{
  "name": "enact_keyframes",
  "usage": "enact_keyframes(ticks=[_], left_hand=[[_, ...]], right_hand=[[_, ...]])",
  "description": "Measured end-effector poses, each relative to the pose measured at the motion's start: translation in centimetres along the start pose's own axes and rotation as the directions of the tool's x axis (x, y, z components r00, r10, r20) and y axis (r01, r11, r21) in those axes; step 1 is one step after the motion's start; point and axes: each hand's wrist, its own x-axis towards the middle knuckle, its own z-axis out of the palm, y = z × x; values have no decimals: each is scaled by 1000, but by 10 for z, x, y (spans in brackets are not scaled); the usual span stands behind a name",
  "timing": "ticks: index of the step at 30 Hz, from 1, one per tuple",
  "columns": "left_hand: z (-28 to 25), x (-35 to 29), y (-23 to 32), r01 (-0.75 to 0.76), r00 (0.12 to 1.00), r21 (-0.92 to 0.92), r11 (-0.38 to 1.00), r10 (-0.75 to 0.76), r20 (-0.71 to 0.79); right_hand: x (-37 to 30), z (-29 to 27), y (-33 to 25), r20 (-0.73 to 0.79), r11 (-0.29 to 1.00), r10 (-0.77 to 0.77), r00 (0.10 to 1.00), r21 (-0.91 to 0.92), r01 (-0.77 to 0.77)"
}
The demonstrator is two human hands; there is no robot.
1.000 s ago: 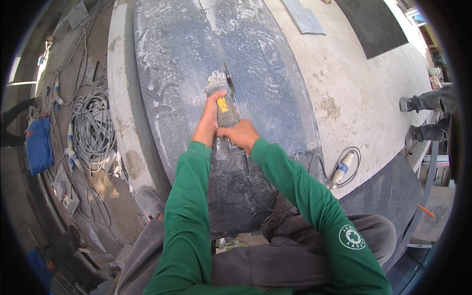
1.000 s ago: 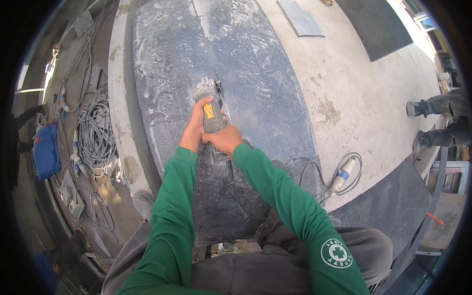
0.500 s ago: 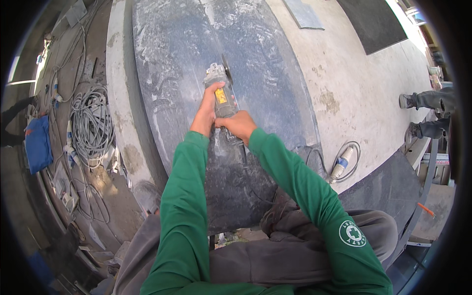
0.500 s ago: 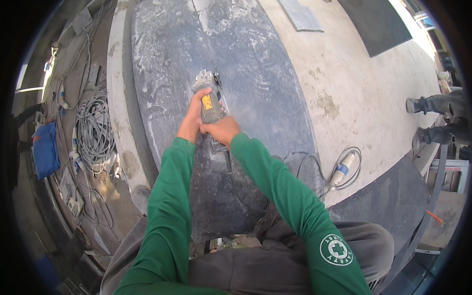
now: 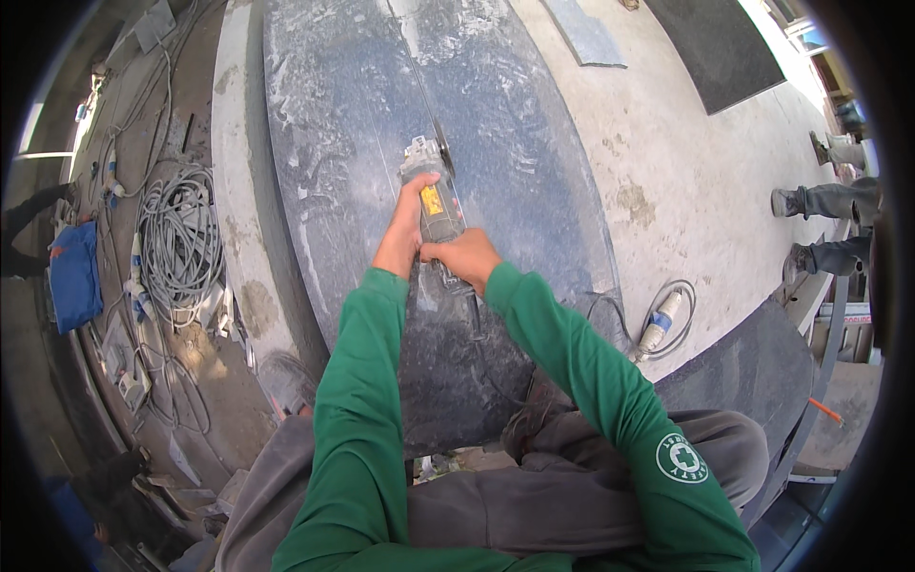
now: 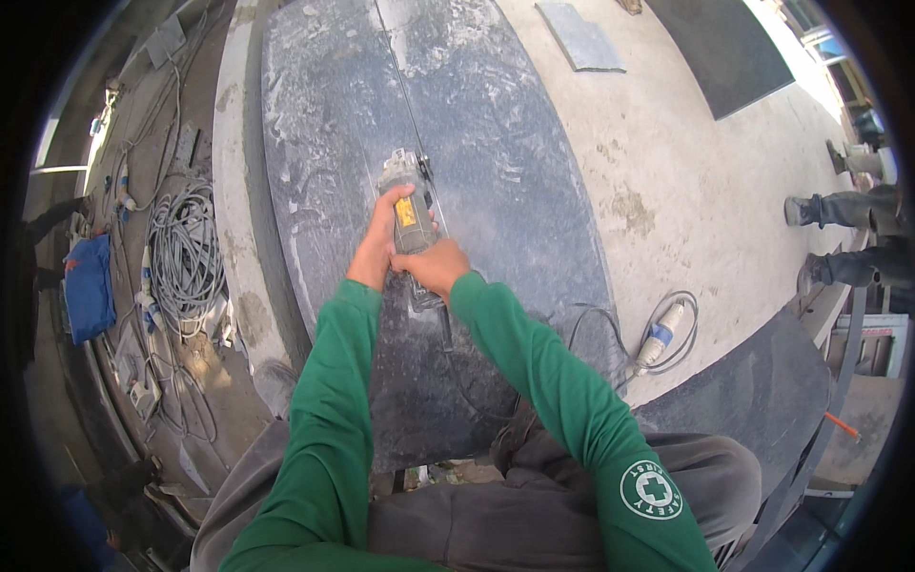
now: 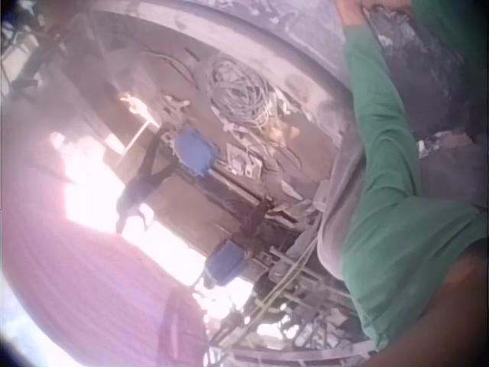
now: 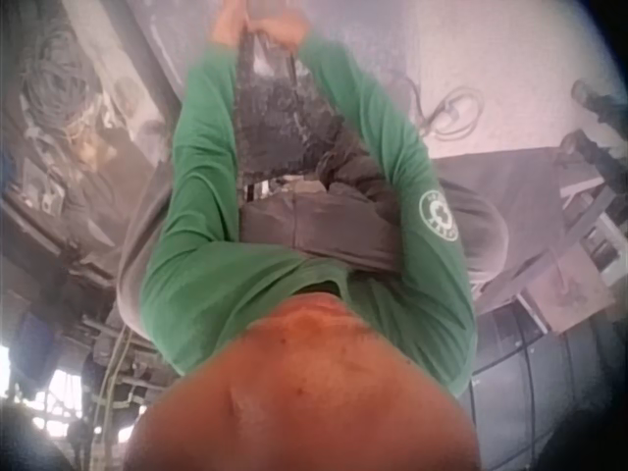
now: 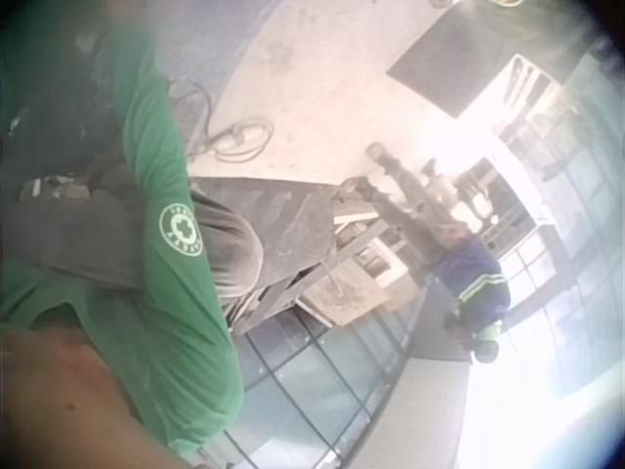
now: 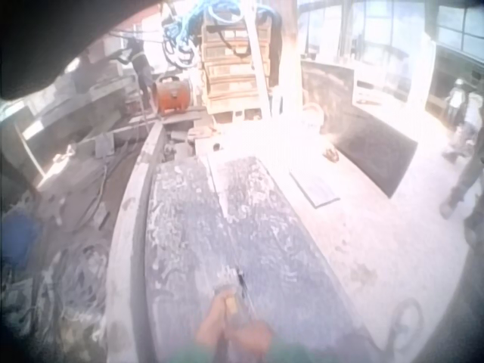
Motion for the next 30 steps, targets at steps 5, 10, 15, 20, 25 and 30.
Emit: enact_keyframes(ticks=[5, 10, 15, 20, 25, 30], left_hand=[[5, 16, 22, -44, 999, 22, 999, 45, -8], [2, 26, 25, -44, 999, 26, 999, 44, 4], [-2, 6, 4, 8, 1000, -7, 1000, -8, -9], [4, 11, 16, -27, 1000, 7, 1000, 27, -8], [3, 23, 29, -72, 997, 38, 997, 73, -15], [0, 12, 14, -10, 1000, 11, 1000, 10, -16]], right_hand=[[21, -2, -22, 37, 996, 22, 999, 91, -25], [36, -6, -24, 60, 996, 50, 997, 72, -55], [9, 1, -2, 4, 1000, 2, 1000, -20, -2], [22, -2, -11, 44, 996, 14, 999, 89, -18], [26, -4, -31, 96, 992, 31, 995, 116, -42], [15, 0, -12, 33, 997, -9, 999, 83, 6]])
